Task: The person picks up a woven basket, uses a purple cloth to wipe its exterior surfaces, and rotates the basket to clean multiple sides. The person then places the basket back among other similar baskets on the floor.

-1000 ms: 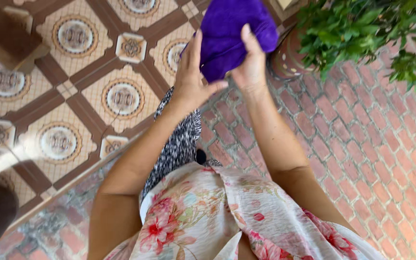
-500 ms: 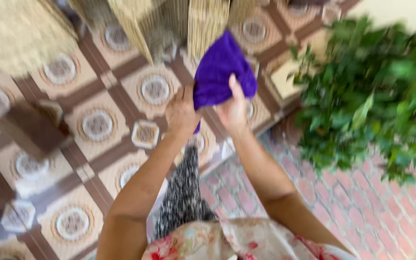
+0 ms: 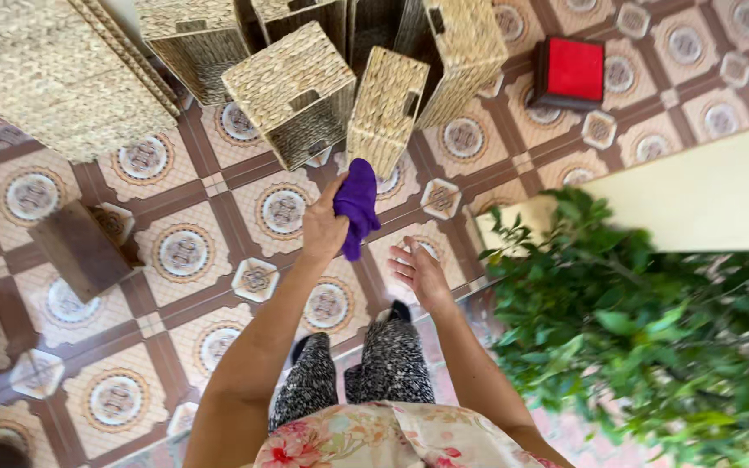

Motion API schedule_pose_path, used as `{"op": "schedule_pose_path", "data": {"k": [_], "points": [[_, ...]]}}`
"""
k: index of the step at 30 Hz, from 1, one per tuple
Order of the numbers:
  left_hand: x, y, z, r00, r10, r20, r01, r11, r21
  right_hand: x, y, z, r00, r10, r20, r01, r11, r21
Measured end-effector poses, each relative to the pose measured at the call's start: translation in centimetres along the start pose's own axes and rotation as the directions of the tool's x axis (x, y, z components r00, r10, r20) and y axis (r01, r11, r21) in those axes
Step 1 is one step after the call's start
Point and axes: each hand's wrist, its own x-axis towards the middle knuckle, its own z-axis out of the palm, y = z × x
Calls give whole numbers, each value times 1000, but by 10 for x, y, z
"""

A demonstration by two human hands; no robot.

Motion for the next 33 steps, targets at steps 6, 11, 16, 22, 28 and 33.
{"op": "schedule_pose_path", "data": {"k": [6, 11, 16, 22, 28, 33], "points": [[25, 109, 13, 966, 106, 236, -88, 992, -87, -9, -145, -31, 789, -559, 254, 613, 690, -384], [38, 192, 16, 826, 98, 555, 213, 858, -468, -9, -242, -43, 841, -326, 432, 512, 737, -442], [63, 215, 26, 842, 220, 493, 384, 397, -834, 13, -269, -37, 875, -364, 319, 451, 853, -263], [105, 206, 53, 886, -6, 463, 427, 396, -813, 55, -298, 1, 844, -507, 172, 527, 727, -440], [195, 213, 70, 945, -86, 314, 312, 513, -800, 101, -365, 37, 747, -607, 273, 587, 406, -701], [258, 224, 96, 896, -329, 297, 411, 367, -835, 153, -408, 36, 846, -469, 254, 531, 786, -317]]}}
